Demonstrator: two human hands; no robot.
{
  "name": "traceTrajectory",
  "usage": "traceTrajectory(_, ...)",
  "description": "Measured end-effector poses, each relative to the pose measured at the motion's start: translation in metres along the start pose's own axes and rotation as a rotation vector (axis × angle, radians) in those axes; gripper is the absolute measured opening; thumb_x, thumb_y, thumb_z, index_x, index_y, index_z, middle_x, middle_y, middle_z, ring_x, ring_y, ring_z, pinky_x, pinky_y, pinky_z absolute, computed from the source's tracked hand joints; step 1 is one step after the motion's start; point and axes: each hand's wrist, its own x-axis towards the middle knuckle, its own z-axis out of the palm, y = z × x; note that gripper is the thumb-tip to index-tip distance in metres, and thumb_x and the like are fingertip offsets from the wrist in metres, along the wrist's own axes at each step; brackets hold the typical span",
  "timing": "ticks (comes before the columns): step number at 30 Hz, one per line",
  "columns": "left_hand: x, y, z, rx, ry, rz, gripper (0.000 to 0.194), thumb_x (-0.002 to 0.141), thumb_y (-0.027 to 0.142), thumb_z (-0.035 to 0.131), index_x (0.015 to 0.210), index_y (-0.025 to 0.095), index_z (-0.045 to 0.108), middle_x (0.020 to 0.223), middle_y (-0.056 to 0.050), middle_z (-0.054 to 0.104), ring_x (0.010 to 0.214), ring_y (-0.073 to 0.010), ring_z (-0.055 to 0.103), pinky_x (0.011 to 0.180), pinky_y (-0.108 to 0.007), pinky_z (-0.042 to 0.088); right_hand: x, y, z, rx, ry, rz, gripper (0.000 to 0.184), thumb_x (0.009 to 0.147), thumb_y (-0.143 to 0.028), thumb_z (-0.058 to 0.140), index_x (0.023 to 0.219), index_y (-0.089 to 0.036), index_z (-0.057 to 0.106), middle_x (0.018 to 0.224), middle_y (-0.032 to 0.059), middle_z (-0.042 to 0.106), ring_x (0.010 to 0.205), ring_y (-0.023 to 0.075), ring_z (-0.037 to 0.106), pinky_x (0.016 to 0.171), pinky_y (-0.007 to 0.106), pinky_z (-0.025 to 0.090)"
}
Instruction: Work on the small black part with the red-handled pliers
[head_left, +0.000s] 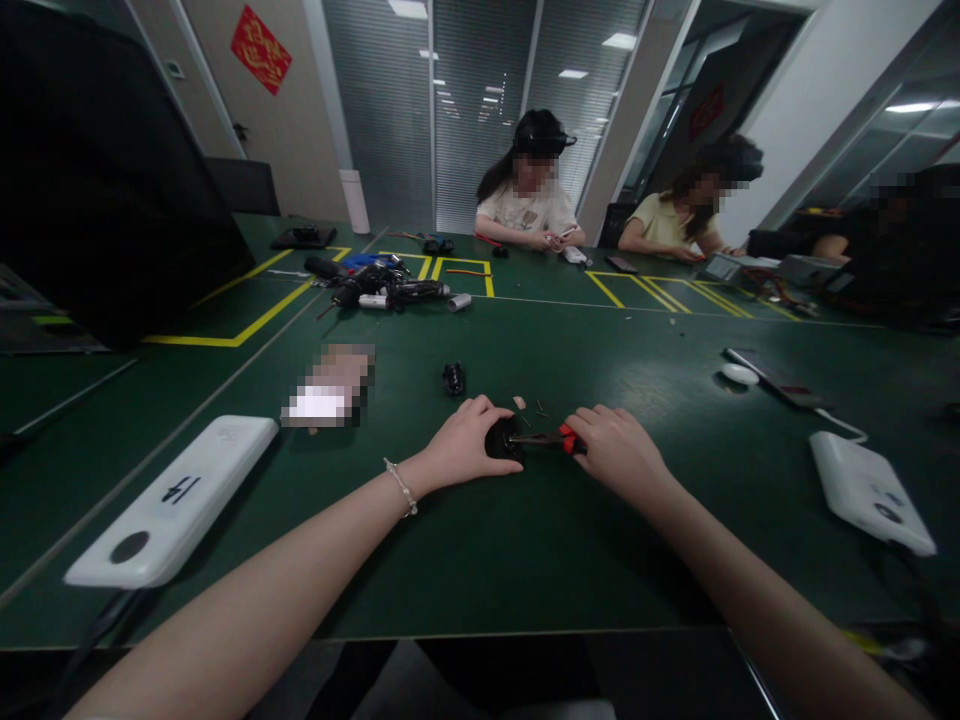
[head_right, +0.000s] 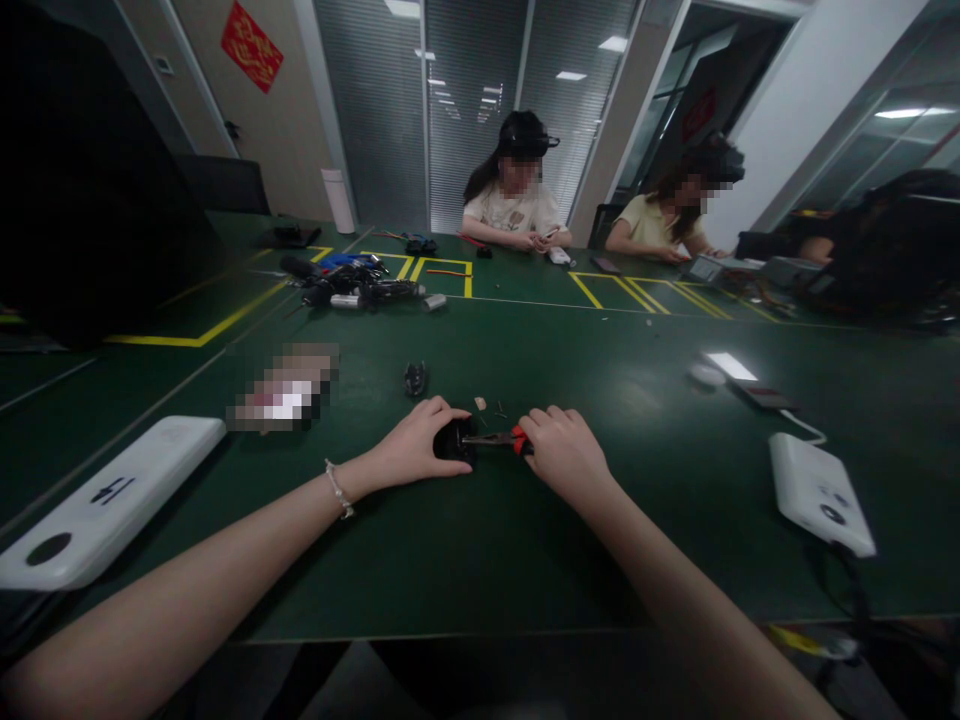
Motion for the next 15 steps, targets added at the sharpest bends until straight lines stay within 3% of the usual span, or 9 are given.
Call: traceTrajectory(15,-0.0002,-0.0029,0.0018,0.007,0.018,0.028,0.065,0.063,0.056,0.062,0.117,0.023,0.045,0.103,-0.005,0.045,0.094,-0.0242,0.046,0.078,-0.038,0.043,0.0004,0.0038,0.0015,0.067,0.004,-0.008,0.027,0.066,-0.02,0.057,0.094,-0.019,0.058,0.09,0.006,0.058,0.08,0.0204,0.05,0.071,0.034,0.039)
